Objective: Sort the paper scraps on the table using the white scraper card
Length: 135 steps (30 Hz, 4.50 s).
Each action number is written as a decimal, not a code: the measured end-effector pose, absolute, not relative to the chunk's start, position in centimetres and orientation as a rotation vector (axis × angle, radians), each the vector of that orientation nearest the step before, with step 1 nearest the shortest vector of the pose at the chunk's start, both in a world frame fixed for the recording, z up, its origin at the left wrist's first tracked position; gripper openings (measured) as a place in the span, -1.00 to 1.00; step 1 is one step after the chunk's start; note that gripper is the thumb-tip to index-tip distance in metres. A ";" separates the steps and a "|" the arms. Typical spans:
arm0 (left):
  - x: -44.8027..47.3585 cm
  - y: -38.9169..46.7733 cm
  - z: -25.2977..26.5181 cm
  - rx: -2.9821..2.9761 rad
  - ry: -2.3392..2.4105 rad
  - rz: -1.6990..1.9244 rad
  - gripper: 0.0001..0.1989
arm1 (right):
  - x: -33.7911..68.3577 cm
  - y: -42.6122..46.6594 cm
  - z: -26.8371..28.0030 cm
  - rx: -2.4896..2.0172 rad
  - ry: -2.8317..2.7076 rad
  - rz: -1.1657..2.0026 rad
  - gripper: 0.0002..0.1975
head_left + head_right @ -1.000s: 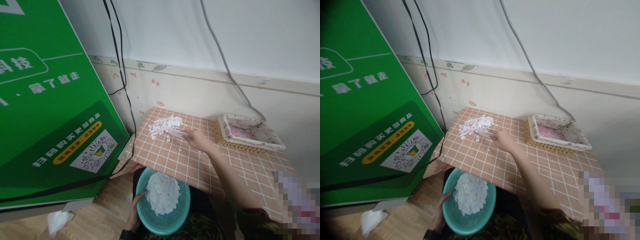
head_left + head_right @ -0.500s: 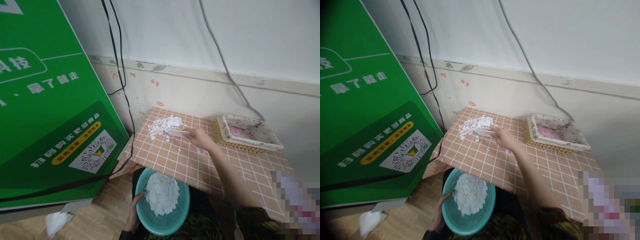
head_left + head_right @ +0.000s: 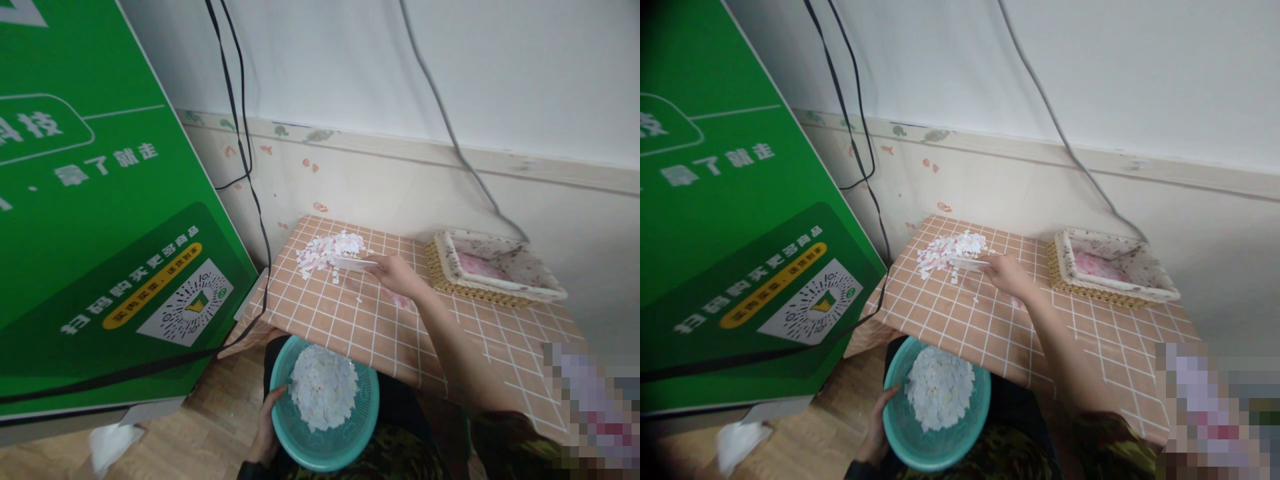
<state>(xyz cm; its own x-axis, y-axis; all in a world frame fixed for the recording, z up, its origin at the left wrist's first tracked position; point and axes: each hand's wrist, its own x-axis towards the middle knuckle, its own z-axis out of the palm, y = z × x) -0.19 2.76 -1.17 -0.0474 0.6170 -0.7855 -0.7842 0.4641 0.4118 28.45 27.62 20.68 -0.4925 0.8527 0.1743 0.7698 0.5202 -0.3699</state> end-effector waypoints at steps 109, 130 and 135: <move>0.1 3.0 0.2 -0.158 1.133 1.133 -0.56 | 27.4 24.3 20.6 -1.380 -2.390 0.379 -0.73; -0.4 2.5 -1.3 -0.143 1.078 1.129 -0.62 | 27.1 24.4 20.2 -1.327 -2.400 0.493 -0.73; -0.4 2.7 -1.3 -0.158 1.060 1.124 -0.67 | 27.6 24.1 21.9 -1.250 -2.438 0.606 -0.78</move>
